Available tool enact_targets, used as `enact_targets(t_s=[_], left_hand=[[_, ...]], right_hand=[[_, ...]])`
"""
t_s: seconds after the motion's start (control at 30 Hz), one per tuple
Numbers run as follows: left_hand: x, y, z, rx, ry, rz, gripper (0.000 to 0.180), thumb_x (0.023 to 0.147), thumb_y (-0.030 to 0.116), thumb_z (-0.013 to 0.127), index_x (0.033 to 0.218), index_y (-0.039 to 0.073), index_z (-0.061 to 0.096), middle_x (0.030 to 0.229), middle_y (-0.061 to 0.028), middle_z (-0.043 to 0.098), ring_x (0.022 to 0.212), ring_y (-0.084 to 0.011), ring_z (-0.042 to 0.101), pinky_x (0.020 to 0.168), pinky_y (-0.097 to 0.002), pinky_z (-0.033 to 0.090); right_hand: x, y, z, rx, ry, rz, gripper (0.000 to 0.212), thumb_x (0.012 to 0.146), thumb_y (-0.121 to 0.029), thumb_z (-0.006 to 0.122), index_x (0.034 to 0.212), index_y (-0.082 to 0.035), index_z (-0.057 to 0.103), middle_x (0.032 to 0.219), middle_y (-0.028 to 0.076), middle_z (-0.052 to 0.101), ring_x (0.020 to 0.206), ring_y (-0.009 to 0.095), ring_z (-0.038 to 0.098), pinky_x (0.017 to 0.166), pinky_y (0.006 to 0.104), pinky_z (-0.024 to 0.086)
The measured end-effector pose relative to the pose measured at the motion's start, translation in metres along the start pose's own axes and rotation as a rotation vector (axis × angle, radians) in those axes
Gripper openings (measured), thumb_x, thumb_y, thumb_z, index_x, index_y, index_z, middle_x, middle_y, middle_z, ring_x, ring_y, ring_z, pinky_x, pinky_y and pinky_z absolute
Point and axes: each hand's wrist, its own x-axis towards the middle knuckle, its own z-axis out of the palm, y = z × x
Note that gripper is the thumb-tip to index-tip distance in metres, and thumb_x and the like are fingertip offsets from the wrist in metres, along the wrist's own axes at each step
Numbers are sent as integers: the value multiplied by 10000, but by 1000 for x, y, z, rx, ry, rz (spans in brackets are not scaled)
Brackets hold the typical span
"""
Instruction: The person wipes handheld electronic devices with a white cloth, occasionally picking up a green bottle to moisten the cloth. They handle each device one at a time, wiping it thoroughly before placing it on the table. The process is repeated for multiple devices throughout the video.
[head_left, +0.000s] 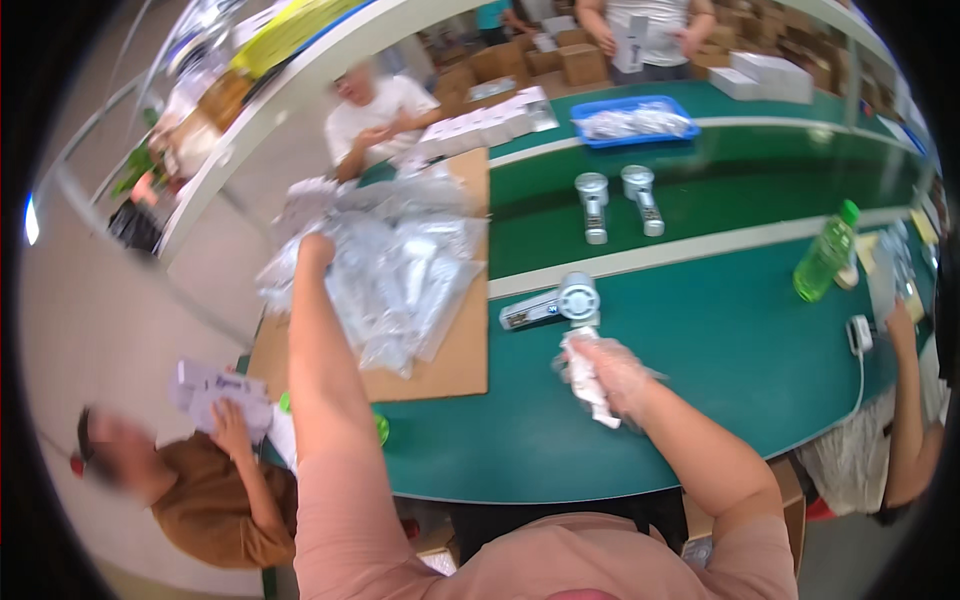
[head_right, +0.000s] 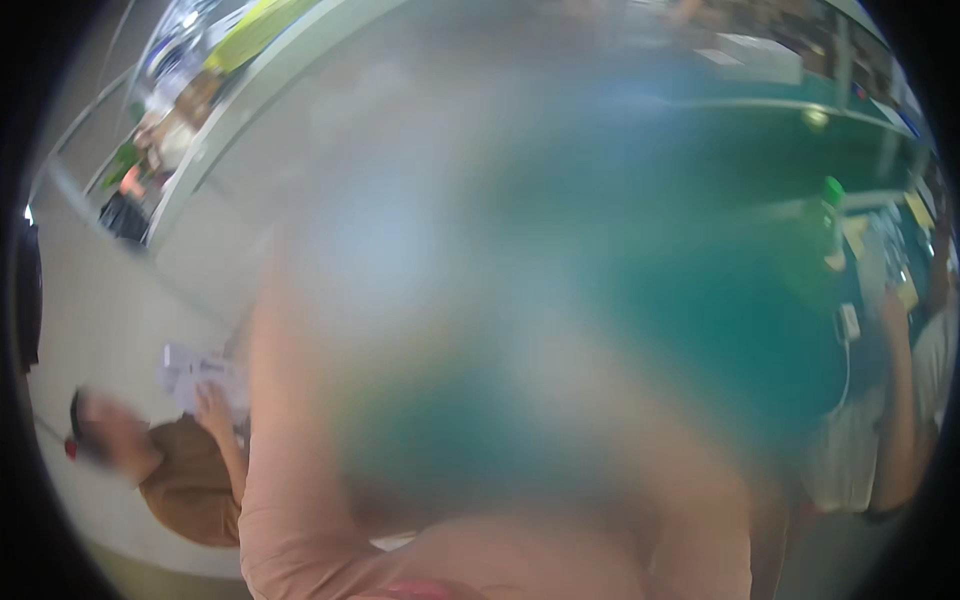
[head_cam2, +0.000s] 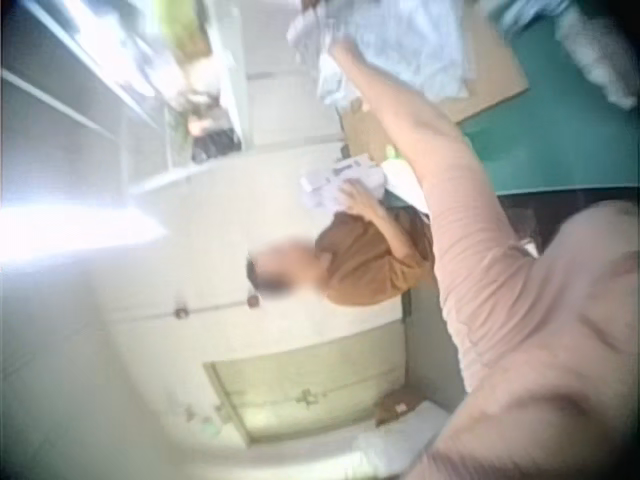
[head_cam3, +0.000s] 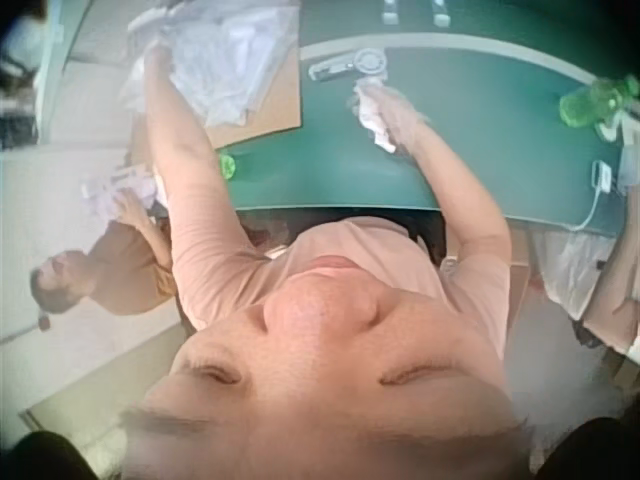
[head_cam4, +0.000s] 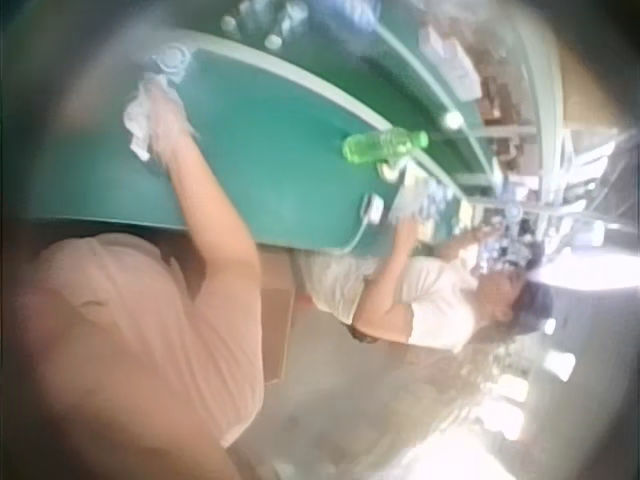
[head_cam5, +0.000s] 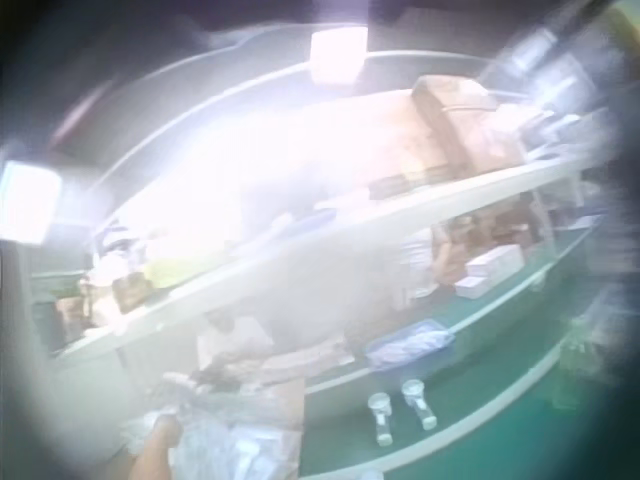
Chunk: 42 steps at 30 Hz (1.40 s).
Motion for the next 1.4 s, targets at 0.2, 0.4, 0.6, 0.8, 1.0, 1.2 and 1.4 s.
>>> enact_targets(t_s=[0.2, 0.4, 0.6, 0.8, 1.0, 1.2, 1.4], left_hand=[[-90, 268, -113, -556, 124, 244, 194, 810, 149, 595, 933, 20, 671, 902, -205, 683, 892, -356, 664, 781, -449, 512], [-219, 461, -98, -783, -442, 822, 389, 849, 306, 662, 1161, 75, 654, 1183, -179, 646, 1108, -352, 601, 951, -430, 479], [-218, 505, -61, -659, -536, 638, 307, 907, 290, 612, 1133, 85, 645, 1037, -159, 692, 1003, -363, 640, 858, -458, 498], [-221, 437, -118, -1504, -772, -35, 358, 984, 156, 496, 1333, 111, 428, 971, -112, 646, 681, -151, 630, 548, -273, 470], [-301, 339, -153, -1922, -660, 116, 421, 989, 187, 502, 1371, 78, 363, 981, -129, 655, 705, -144, 618, 584, -253, 449], [-399, 243, -182, -1837, -830, 28, 424, 985, 166, 492, 1380, 72, 368, 1009, -144, 658, 706, -129, 604, 597, -236, 445], [-447, 223, -187, -1862, -749, 58, 407, 980, 168, 510, 1344, 32, 387, 995, -127, 646, 690, -114, 577, 602, -233, 445]], right_hand=[[9, -2, -10, -115, -4, 162, 276, 959, -307, 609, 969, -32, 592, 778, 53, 632, 598, 125, 607, 482, 258, 482], [6, -5, -19, -230, -190, 222, 332, 950, -352, 615, 1072, -45, 590, 823, 73, 659, 650, 129, 637, 549, 255, 523], [-15, -26, -6, -351, -222, 255, 331, 940, -369, 632, 1071, -80, 536, 896, 80, 650, 700, 126, 645, 575, 256, 538], [-14, -20, -11, -314, -262, 152, 350, 952, -368, 621, 1112, -69, 536, 911, 78, 655, 758, 142, 660, 625, 268, 548], [-8, -47, -44, 171, -357, -183, 430, 1018, -408, 416, 1202, -47, 558, 934, 138, 704, 661, 138, 647, 556, 250, 521], [-5, -59, -59, 726, -270, -386, 504, 1028, -405, 370, 1338, -22, 475, 1259, 261, 582, 1135, 374, 592, 1001, 495, 474], [-27, -66, -30, 601, -92, -527, 584, 1021, -484, 350, 1380, -34, 448, 1367, 230, 507, 1238, 373, 521, 1065, 517, 407]])
